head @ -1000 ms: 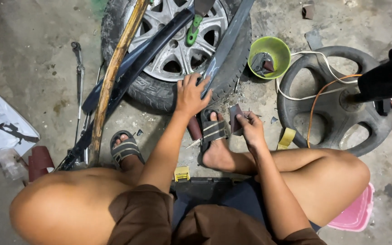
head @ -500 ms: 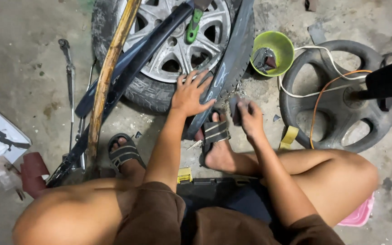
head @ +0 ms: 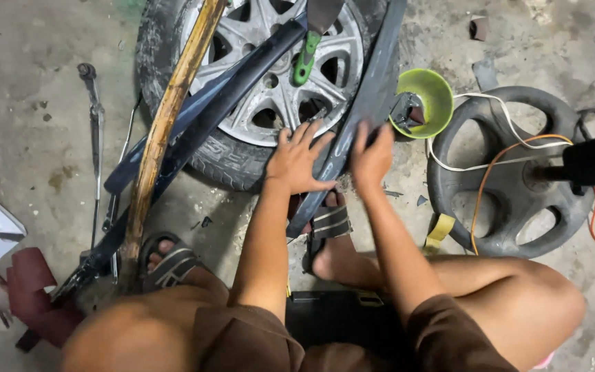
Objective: Sanding a plastic car part with sandpaper to smooth the surface.
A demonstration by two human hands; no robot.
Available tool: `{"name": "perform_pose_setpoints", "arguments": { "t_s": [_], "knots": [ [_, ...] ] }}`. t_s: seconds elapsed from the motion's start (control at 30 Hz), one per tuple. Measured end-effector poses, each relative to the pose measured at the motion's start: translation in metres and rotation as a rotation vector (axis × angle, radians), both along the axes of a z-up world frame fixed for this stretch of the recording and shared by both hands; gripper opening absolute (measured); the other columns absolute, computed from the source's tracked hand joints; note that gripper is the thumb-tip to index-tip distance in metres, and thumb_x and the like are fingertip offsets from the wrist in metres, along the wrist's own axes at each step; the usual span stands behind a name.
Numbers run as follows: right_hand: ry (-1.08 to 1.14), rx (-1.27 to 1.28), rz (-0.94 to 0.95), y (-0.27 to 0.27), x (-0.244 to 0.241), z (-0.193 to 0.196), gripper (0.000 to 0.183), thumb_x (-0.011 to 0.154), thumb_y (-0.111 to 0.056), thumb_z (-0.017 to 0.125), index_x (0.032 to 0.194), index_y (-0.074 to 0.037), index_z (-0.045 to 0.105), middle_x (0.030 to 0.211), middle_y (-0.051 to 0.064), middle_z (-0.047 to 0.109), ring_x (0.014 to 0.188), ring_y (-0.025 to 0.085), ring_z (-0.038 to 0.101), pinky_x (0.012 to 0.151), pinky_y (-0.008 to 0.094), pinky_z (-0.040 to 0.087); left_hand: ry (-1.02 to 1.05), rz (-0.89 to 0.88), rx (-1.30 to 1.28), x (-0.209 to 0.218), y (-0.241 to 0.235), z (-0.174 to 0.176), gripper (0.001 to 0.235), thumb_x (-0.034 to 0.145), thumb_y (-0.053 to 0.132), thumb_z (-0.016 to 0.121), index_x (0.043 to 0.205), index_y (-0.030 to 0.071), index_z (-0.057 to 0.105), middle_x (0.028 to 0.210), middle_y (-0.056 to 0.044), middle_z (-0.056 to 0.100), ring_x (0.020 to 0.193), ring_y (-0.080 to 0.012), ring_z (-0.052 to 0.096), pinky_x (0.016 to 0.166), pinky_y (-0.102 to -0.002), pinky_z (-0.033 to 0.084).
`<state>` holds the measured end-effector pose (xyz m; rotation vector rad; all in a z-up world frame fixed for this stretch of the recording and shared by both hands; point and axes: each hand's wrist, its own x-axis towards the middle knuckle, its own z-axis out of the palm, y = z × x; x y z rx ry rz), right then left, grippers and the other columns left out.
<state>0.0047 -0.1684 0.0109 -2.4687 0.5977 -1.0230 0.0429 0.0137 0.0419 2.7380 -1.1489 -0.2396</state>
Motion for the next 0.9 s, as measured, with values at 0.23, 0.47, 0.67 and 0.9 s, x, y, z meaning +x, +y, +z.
{"name": "perform_pose_setpoints", "arguments": {
  "t_s": [0.23,0.47,0.67,0.9],
  "knots": [
    [-0.027,0.002,0.0,-0.005,0.016,-0.001,0.051,0.099,-0.035,0.075,0.121,0.008,0.06,0.096,0.031,0.07,0.086,0.051,0.07,0.076,0.059,0.054,-0.023,-0.003,-0.004,0.005,-0.001,0.004,0.114,0.072,0.092,0.054,0.159,0.021,0.035,0.164,-0.016,0.027,0.149,-0.0324,0.03,0.11,-0.054,0.027],
    [0.071,-0.209,0.029,-0.015,0.025,-0.006,0.035,0.093,-0.046,0.077,0.095,-0.015,0.061,0.081,0.007,0.065,0.079,0.033,0.064,0.073,0.049,0.044,-0.064,0.004,-0.064,0.001,-0.001,-0.005,0.111,0.073,0.092,0.053,0.157,0.021,0.039,0.162,-0.016,0.03,0.146,-0.0312,0.034,0.108,-0.052,0.028],
    [0.116,-0.176,0.22,0.008,0.017,0.046,0.025,0.098,-0.027,0.065,0.103,-0.005,0.055,0.093,0.013,0.063,0.081,0.033,0.053,0.081,0.045,0.038,-0.126,0.04,-0.131,-0.003,-0.005,-0.014,0.117,0.067,0.081,0.072,0.157,0.014,0.039,0.164,-0.019,0.028,0.144,-0.0359,0.036,0.109,-0.054,0.025],
    [0.083,-0.191,0.322,-0.019,0.041,0.046,0.032,0.096,-0.027,0.074,0.097,-0.002,0.053,0.098,0.017,0.046,0.09,0.035,0.044,0.082,0.047,0.035,-0.116,0.053,-0.112,-0.002,-0.005,-0.013,0.123,0.068,0.087,0.068,0.162,0.016,0.031,0.166,-0.017,0.027,0.146,-0.0352,0.035,0.111,-0.054,0.024]
  ]
}}
